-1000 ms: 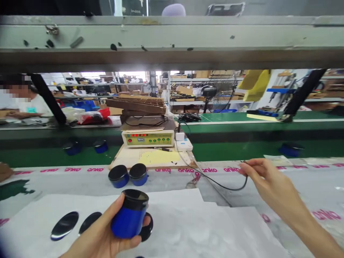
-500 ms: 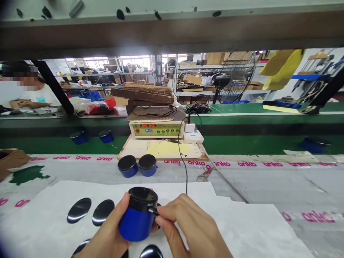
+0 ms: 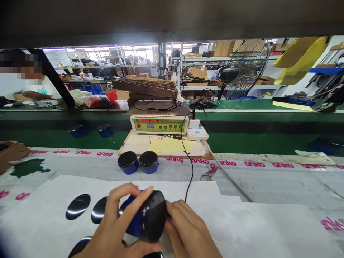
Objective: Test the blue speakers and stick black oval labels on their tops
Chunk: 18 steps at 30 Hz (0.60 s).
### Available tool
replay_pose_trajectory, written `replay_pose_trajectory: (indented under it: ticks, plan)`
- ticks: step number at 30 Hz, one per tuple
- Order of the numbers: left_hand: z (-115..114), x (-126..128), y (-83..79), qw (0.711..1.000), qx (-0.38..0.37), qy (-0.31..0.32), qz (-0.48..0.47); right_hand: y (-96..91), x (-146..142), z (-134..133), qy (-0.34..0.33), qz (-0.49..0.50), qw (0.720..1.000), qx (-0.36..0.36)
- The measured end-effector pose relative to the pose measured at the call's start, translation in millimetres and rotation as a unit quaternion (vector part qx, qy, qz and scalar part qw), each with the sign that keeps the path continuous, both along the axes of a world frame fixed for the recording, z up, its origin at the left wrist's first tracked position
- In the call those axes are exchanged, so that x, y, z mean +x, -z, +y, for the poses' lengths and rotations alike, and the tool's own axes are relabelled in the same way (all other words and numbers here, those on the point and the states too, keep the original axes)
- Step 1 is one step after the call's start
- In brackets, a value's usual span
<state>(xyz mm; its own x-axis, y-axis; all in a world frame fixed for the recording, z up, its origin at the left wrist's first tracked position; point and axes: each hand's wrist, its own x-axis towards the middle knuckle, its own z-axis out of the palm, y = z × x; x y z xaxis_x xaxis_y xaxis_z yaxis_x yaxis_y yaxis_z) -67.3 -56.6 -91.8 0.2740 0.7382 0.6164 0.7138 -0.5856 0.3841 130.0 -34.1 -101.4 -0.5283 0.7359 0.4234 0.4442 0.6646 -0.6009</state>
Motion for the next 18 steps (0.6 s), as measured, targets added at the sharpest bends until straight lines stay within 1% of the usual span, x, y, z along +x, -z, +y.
replay_pose_trajectory:
  ticks: [1,3,6,10,13,16,18]
  plan:
    - [0,0,-1.5,0.998,0.055,0.005,0.035,0.3,0,1,-0.003,-0.005,1.0,-0.012]
    - [-1,2,-4.5,0.989,0.135,0.027,0.053,0.6,-1,1,-0.005,-0.008,1.0,-0.016]
    - [-1,4,-9.2,0.979,0.191,0.065,0.042,1.9,-1,0,-0.02,-0.002,1.0,-0.003]
    - [0,3,-16.0,0.976,0.179,0.089,0.083,6.4,-3,0,-0.037,0.007,0.999,0.0]
    - [0,1,-19.5,0.978,0.162,0.081,0.107,10.1,-4,1,-0.034,0.015,0.999,0.004]
    - [-1,-3,-20.5,0.976,0.17,0.073,0.114,12.4,-5,1,-0.027,0.01,0.999,0.025]
    - [-1,-4,-20.0,0.974,0.166,0.086,0.124,13.0,-4,1,-0.028,0.006,0.998,0.048]
